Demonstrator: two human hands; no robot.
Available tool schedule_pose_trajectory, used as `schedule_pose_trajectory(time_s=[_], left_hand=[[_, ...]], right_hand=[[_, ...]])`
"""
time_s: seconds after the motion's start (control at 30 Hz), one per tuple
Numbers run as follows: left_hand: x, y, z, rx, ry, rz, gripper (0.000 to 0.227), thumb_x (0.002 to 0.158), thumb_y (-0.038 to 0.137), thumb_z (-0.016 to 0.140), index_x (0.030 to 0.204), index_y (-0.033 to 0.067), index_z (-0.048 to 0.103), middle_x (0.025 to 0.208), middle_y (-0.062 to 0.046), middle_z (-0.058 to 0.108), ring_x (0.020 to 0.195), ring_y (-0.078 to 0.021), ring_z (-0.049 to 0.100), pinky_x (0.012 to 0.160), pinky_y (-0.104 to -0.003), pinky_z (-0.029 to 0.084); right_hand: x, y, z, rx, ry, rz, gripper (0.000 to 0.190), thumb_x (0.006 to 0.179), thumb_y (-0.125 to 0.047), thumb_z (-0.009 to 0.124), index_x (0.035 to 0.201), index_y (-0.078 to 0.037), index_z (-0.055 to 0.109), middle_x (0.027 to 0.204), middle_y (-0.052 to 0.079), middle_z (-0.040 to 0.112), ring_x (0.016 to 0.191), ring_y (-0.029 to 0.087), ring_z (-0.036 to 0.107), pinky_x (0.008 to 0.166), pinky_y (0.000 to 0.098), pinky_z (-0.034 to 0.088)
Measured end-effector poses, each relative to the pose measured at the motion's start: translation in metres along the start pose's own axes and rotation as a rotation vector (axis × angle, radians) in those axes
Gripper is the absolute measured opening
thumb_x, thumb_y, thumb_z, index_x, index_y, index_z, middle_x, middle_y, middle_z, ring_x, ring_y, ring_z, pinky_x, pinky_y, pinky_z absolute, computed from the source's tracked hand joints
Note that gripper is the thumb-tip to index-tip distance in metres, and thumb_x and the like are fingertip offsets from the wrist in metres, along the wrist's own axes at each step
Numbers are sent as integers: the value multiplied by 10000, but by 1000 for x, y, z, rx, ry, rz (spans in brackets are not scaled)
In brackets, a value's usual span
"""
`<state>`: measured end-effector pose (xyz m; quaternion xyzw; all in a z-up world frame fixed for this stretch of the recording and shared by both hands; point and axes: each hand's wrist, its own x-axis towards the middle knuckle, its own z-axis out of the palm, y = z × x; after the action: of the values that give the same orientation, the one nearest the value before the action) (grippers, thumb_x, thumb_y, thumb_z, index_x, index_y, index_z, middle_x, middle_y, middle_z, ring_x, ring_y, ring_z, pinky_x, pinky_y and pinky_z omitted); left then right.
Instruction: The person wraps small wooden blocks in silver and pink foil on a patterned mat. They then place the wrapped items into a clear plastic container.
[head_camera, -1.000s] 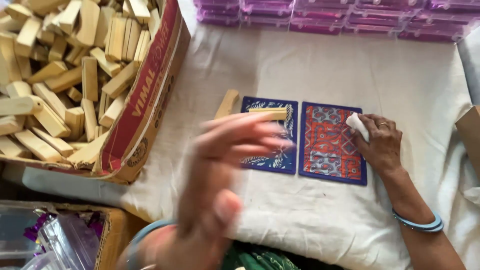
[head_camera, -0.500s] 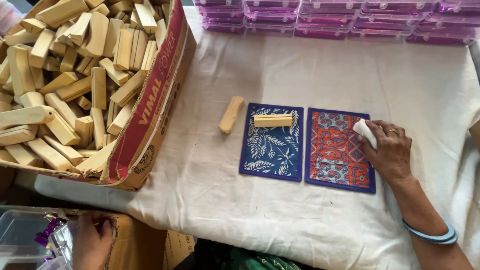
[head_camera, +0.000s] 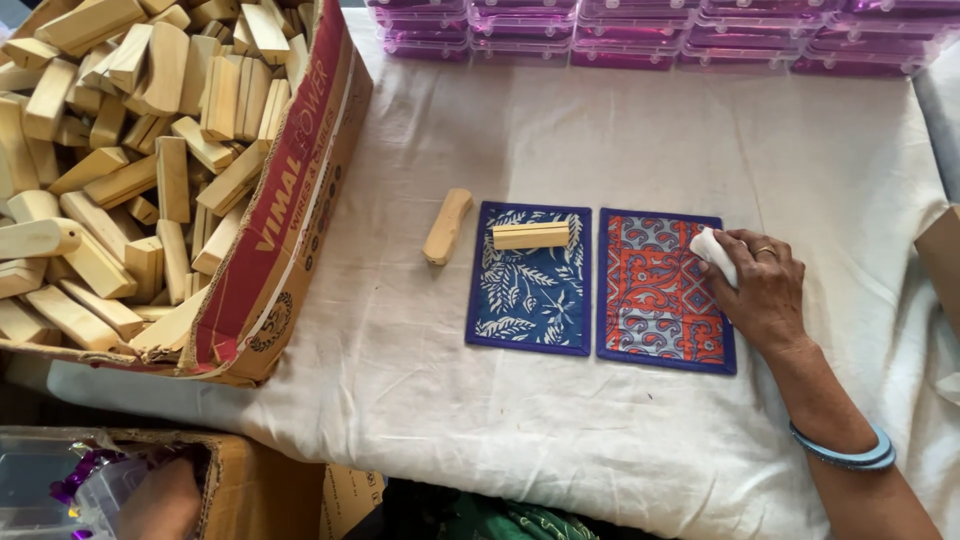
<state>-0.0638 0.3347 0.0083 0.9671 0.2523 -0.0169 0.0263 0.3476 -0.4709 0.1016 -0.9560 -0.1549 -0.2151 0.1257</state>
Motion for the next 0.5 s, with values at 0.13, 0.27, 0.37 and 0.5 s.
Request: schedule_pose_trajectory(time_s=[0.13, 0.27, 0.37, 0.5], left_hand=[[16, -1, -1, 67, 8, -6, 673, 786, 374, 653, 1379, 82, 526, 1396, -252, 569, 1267, -455, 570, 1026, -530, 492], [7, -6, 7, 102, 5, -36, 661, 805, 373, 649, 1389, 85, 536, 1408, -237, 567, 1280, -446, 575, 1047, -530, 494], [2, -11, 9, 142, 13, -64, 649, 824, 372, 645, 1398, 87, 545, 1421, -222, 565, 1293, -437, 579, 1067, -529, 495], [5, -11, 12, 207, 16, -85, 631, 852, 371, 638, 1413, 91, 558, 1440, -200, 561, 1312, -423, 586, 1098, -529, 498]], right_hand=[[1, -2, -3, -7, -9, 6, 475, 984, -402, 703, 1393, -161, 693, 1368, 83, 667, 1310, 306, 559, 1014, 484, 439], [1, -1, -2, -1, -21, -4, 477, 986, -402, 701, 1396, -159, 691, 1370, 83, 666, 1308, 306, 558, 1012, 484, 437], [2, 0, 0, -6, -14, -9, 476, 986, -398, 697, 1394, -152, 688, 1376, 80, 667, 1318, 304, 556, 1024, 485, 437], [1, -1, -3, -14, -14, 2, 474, 987, -395, 697, 1393, -149, 689, 1373, 88, 665, 1321, 311, 553, 1026, 488, 435]])
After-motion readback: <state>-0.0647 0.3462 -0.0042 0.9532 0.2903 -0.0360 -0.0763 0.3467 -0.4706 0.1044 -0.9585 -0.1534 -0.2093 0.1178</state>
